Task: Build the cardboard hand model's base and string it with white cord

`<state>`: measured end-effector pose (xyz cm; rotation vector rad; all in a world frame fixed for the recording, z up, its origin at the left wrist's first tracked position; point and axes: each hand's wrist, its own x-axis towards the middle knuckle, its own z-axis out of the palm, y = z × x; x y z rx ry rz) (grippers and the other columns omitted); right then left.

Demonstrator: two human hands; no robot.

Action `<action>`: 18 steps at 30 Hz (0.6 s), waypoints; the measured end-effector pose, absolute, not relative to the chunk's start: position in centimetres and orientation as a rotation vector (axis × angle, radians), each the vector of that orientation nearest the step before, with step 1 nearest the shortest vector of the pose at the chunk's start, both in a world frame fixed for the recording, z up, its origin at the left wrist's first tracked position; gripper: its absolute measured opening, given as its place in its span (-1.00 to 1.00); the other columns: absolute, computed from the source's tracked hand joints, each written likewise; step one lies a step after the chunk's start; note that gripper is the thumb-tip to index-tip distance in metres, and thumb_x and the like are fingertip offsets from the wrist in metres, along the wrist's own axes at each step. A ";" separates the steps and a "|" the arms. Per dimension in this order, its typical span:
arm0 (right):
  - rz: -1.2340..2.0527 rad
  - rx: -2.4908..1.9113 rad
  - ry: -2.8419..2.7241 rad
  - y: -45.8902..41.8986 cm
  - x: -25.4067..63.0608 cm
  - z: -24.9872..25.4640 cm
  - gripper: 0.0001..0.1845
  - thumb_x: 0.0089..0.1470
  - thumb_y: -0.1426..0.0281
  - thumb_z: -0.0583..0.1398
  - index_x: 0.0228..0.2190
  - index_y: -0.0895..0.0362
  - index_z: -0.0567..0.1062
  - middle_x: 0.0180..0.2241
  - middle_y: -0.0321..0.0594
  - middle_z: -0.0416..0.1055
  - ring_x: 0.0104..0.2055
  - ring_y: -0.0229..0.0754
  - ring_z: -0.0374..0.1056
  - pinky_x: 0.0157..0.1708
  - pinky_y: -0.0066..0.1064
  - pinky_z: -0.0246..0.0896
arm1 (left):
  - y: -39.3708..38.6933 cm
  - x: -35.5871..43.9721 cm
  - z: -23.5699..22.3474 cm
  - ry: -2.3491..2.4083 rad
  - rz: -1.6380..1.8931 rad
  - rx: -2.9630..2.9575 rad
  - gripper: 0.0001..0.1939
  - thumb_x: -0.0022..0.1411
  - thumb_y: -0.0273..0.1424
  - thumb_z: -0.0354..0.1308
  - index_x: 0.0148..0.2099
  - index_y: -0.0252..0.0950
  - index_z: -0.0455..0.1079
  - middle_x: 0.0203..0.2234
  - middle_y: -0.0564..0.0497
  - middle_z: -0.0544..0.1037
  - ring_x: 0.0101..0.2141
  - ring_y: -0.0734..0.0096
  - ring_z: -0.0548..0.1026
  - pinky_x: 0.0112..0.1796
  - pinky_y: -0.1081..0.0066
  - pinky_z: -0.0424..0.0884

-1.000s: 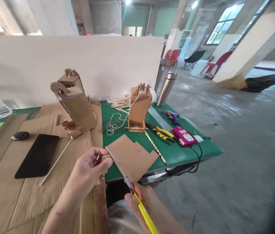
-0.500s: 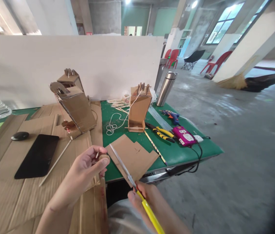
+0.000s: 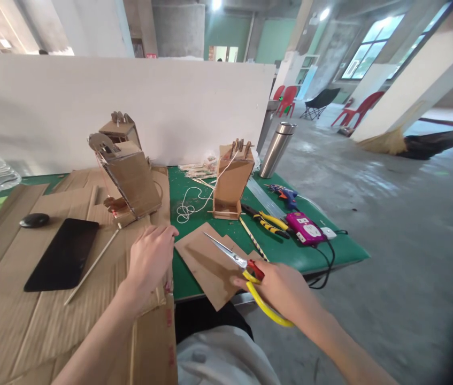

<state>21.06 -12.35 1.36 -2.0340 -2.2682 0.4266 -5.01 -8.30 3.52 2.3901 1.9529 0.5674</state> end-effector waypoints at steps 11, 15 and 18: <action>0.565 -2.003 -2.420 -9.3 21.0 1.7 -0.78 0.01 0.26 0.22 -0.30 0.12 0.40 -0.32 -0.13 0.51 -0.26 0.00 0.46 -0.46 -0.41 0.02 | -6.3 -3.9 1.0 1.854 0.236 2.659 -0.75 0.19 -0.60 -0.02 -0.23 -0.25 0.45 -0.27 -0.06 0.57 -0.16 0.16 0.43 -0.17 0.26 0.30; 0.544 -1.943 -2.461 -9.3 21.2 1.9 -0.75 0.05 0.24 0.20 -0.24 0.10 0.40 -0.29 -0.14 0.50 -0.23 0.00 0.45 -0.43 -0.41 0.09 | -7.0 -4.8 1.2 1.778 0.266 2.606 -0.74 0.31 -0.46 -0.09 -0.23 -0.22 0.45 -0.26 0.01 0.57 -0.19 0.26 0.45 -0.16 0.30 0.33; 0.484 -1.930 -2.471 -9.2 21.3 2.0 -0.78 0.08 0.28 0.18 -0.23 0.10 0.41 -0.27 -0.14 0.51 -0.24 0.00 0.45 -0.41 -0.39 0.14 | -7.3 -5.6 1.1 1.715 0.258 2.559 -0.75 0.31 -0.44 -0.07 -0.21 -0.18 0.45 -0.20 0.05 0.55 -0.17 0.31 0.47 -0.17 0.34 0.35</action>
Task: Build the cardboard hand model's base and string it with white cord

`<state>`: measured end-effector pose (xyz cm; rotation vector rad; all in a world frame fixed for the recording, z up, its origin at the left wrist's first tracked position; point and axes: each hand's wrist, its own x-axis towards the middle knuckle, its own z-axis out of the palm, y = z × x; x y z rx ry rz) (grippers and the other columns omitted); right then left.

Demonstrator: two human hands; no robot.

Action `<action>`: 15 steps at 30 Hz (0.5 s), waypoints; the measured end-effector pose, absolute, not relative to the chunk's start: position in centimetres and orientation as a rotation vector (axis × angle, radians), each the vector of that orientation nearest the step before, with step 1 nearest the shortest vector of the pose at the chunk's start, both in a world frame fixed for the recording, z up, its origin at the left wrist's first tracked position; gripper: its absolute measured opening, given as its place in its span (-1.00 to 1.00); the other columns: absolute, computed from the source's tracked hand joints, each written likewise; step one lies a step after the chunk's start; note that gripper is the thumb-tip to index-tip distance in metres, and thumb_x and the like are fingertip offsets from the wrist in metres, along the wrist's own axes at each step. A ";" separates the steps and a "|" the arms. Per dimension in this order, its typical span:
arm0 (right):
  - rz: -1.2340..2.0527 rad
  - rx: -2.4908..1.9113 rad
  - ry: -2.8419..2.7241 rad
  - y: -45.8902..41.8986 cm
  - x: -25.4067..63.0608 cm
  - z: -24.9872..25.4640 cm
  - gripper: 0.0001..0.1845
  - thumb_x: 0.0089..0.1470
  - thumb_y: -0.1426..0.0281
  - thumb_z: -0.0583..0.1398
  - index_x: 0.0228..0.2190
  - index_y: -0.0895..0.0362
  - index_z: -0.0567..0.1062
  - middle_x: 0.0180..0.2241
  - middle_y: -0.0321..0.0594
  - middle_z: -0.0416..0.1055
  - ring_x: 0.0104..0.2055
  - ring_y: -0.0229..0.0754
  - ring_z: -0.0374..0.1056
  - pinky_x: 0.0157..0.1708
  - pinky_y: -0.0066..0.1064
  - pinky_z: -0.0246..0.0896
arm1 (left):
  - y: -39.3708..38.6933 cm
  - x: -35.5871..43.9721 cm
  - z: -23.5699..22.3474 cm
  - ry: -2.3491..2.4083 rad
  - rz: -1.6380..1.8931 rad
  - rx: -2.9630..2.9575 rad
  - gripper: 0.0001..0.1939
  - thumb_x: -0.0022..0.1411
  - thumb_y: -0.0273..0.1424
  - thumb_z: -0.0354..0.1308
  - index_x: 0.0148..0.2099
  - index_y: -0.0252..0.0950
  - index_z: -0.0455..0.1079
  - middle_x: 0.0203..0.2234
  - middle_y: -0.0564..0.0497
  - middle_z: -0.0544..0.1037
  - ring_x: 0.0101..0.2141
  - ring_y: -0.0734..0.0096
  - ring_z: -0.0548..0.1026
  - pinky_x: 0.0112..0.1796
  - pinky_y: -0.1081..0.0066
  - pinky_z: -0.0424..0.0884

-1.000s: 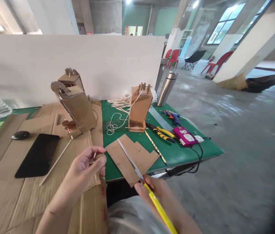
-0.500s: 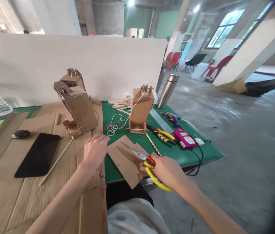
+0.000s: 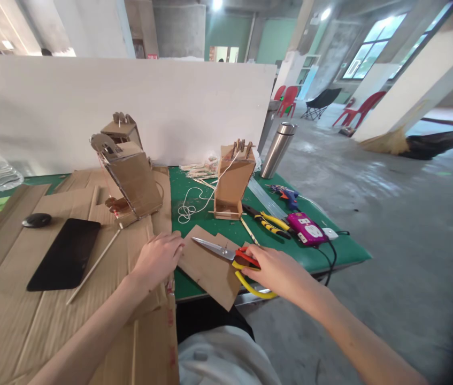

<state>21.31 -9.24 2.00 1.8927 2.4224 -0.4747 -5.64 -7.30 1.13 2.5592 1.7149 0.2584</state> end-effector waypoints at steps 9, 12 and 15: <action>-0.289 1.986 2.657 -6.7 21.8 1.6 -0.79 0.19 0.34 0.07 -0.25 0.06 0.49 -0.22 -0.19 0.49 -0.24 -0.15 0.43 -0.33 -0.44 0.19 | -7.7 -5.4 1.2 1.716 0.309 2.520 -0.87 0.24 -0.39 0.04 -0.31 -0.19 0.41 -0.26 0.07 0.54 -0.16 0.28 0.43 -0.20 0.34 0.33; -0.133 2.021 2.646 -3.9 21.2 0.4 -0.72 0.20 0.40 0.05 -0.11 0.05 0.48 -0.13 -0.19 0.47 -0.18 -0.16 0.42 -0.33 -0.46 0.19 | -7.5 -5.4 1.1 1.738 0.313 2.475 -0.93 0.20 -0.35 0.11 -0.34 -0.21 0.37 -0.29 0.06 0.53 -0.18 0.26 0.39 -0.24 0.34 0.30; -0.096 2.012 2.621 -1.4 20.4 -0.8 -0.76 0.17 0.41 0.09 -0.16 0.06 0.50 -0.13 -0.19 0.48 -0.16 -0.12 0.42 -0.37 -0.44 0.17 | -7.4 -5.5 1.0 1.729 0.293 2.442 -0.89 0.20 -0.32 0.13 -0.35 -0.23 0.35 -0.35 0.06 0.51 -0.18 0.24 0.36 -0.19 0.31 0.27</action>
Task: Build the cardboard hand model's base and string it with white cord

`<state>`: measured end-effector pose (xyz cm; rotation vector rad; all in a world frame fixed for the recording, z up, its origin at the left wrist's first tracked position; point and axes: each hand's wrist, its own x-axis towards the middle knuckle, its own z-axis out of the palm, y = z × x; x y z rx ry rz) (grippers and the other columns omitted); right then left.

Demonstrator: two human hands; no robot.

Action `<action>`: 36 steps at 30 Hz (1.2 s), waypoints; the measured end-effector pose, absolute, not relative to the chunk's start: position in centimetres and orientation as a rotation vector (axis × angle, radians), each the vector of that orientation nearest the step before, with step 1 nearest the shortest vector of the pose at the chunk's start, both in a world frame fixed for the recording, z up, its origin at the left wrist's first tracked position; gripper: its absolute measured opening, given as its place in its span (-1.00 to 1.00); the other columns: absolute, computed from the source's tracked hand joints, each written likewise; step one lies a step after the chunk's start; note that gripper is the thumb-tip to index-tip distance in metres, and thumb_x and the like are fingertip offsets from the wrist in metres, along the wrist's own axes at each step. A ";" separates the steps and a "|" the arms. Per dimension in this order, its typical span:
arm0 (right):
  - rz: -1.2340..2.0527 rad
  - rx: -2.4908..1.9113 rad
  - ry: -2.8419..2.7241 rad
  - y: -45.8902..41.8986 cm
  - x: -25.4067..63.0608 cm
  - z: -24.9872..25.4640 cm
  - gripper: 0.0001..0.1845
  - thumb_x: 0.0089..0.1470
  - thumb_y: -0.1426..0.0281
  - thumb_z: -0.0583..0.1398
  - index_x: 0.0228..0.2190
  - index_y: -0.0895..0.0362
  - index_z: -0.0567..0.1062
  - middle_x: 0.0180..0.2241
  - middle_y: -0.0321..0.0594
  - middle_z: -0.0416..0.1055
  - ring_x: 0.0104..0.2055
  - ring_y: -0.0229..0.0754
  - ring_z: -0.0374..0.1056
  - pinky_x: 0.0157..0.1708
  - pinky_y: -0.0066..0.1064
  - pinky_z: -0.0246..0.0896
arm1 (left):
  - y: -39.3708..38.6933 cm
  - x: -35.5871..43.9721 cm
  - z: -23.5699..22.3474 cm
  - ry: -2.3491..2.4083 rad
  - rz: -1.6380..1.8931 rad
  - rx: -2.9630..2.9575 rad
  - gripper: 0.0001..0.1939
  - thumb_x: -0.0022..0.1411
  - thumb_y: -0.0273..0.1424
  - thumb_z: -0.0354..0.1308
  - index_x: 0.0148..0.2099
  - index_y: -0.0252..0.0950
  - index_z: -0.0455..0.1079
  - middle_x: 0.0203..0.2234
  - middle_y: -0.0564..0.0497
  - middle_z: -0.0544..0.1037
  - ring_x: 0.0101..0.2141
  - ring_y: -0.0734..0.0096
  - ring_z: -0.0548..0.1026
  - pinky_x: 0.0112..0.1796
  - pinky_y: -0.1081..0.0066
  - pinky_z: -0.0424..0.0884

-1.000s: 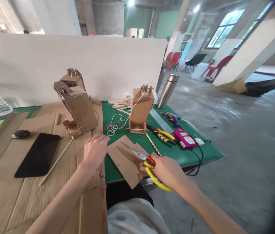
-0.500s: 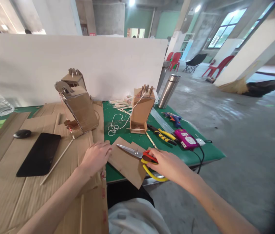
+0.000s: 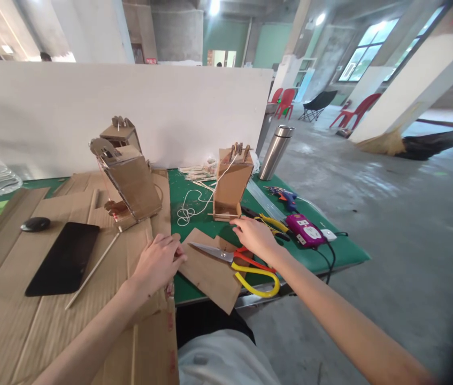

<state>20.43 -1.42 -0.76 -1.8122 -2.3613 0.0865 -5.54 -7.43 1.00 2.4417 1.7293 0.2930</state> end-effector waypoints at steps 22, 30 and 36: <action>-0.011 -1.917 -2.332 0.1 22.6 -1.7 -0.74 0.20 0.31 0.06 -0.30 0.01 0.56 -0.26 -0.24 0.55 -0.25 -0.14 0.45 -0.46 -0.46 0.10 | -10.8 -3.1 2.7 1.452 0.203 2.445 -0.87 0.27 -0.39 0.05 -0.34 -0.26 0.36 -0.34 0.04 0.52 -0.24 0.28 0.43 -0.17 0.27 0.26; 0.019 -1.898 -2.505 0.3 22.0 -1.4 -0.76 0.08 0.57 0.06 -0.19 0.22 0.42 -0.27 0.04 0.51 -0.25 -0.01 0.47 -0.34 -0.37 0.19 | -11.2 -2.4 0.7 1.385 0.198 2.607 -0.86 0.28 -0.45 0.02 -0.35 -0.27 0.33 -0.39 -0.01 0.50 -0.30 0.24 0.42 -0.24 0.28 0.25; 0.127 -1.854 -2.490 0.4 22.5 -1.3 -0.76 0.02 0.60 0.05 -0.21 0.23 0.34 -0.36 -0.01 0.49 -0.34 -0.04 0.45 -0.42 -0.40 0.12 | -11.5 -2.4 -0.6 1.345 0.276 2.531 -0.86 0.28 -0.54 -0.05 -0.28 -0.27 0.31 -0.36 0.00 0.50 -0.31 0.27 0.41 -0.24 0.29 0.25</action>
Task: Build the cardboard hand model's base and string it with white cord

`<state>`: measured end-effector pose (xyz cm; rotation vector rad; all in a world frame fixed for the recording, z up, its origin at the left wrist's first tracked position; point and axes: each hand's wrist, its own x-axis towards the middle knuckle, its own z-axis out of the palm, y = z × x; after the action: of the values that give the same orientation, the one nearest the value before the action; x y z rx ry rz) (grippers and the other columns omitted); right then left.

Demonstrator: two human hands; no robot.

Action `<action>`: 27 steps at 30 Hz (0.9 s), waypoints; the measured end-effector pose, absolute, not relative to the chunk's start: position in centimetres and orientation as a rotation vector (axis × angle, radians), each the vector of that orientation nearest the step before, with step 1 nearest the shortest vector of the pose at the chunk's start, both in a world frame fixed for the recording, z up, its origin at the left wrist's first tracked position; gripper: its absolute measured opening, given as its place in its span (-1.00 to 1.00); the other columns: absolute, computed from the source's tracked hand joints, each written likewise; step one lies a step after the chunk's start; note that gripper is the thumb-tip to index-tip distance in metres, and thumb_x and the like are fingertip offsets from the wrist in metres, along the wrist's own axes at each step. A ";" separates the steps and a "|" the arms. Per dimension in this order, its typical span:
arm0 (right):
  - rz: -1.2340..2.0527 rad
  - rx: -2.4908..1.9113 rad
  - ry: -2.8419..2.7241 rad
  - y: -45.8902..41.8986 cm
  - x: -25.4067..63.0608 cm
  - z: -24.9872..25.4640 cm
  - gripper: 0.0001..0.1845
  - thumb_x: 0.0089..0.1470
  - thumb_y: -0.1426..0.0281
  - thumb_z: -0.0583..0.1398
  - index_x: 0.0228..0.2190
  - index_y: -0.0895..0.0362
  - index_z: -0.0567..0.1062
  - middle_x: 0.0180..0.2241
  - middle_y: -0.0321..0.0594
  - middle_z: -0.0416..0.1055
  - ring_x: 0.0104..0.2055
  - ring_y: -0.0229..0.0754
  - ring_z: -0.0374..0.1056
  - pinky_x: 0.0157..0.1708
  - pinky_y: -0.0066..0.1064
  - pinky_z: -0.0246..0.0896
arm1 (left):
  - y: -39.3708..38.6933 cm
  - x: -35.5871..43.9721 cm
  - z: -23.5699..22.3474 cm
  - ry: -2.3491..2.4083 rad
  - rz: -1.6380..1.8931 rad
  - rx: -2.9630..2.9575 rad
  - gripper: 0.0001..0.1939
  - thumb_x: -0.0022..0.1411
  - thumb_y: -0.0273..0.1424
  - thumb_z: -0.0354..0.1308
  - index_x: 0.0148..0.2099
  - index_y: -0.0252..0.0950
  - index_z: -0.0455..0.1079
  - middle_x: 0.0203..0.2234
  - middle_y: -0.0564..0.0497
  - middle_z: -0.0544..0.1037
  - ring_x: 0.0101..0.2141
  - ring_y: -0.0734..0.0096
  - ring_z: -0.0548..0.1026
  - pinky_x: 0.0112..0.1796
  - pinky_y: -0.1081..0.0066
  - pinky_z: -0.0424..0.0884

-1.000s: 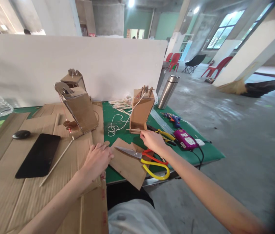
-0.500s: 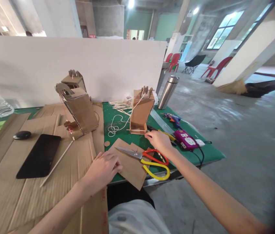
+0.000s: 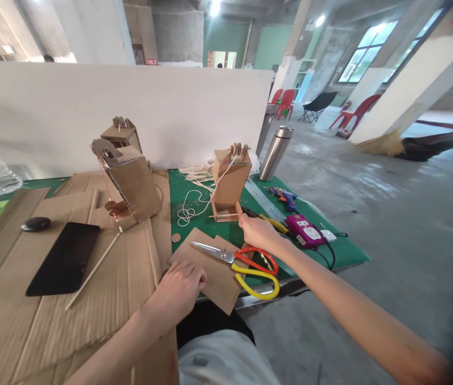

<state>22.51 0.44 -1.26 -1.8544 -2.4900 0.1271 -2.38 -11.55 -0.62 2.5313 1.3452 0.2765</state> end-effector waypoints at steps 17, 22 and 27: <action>0.462 -1.482 -2.346 -0.7 24.3 -0.4 -0.85 0.16 0.42 -0.02 -0.42 0.10 0.30 -0.48 -0.33 0.38 -0.44 -0.24 0.30 -0.41 -0.47 0.12 | -11.8 -2.0 -0.1 1.407 0.330 2.498 -0.79 0.26 -0.60 -0.19 -0.27 -0.28 0.22 -0.36 -0.05 0.44 -0.31 0.25 0.37 -0.27 0.25 0.23; 0.455 -1.453 -2.490 -0.5 23.0 -0.5 -0.82 0.13 0.46 0.06 -0.44 0.12 0.43 -0.39 -0.26 0.47 -0.35 -0.22 0.37 -0.34 -0.46 0.14 | -11.6 -2.3 0.1 1.412 0.442 2.454 -0.81 0.29 -0.55 -0.19 -0.28 -0.28 0.22 -0.37 -0.03 0.44 -0.31 0.28 0.37 -0.26 0.25 0.24; 0.320 -1.536 -2.596 -0.6 22.1 -0.7 -0.82 0.14 0.50 0.05 -0.40 0.13 0.44 -0.29 -0.18 0.46 -0.24 -0.15 0.38 -0.30 -0.43 0.14 | -11.6 -2.4 0.1 1.422 0.426 2.453 -0.82 0.30 -0.54 -0.19 -0.27 -0.29 0.22 -0.37 -0.03 0.44 -0.31 0.27 0.37 -0.26 0.25 0.25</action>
<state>22.14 -0.59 -0.68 -1.5364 -2.5961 0.3201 -2.40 -11.59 0.14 2.4533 1.4221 0.4257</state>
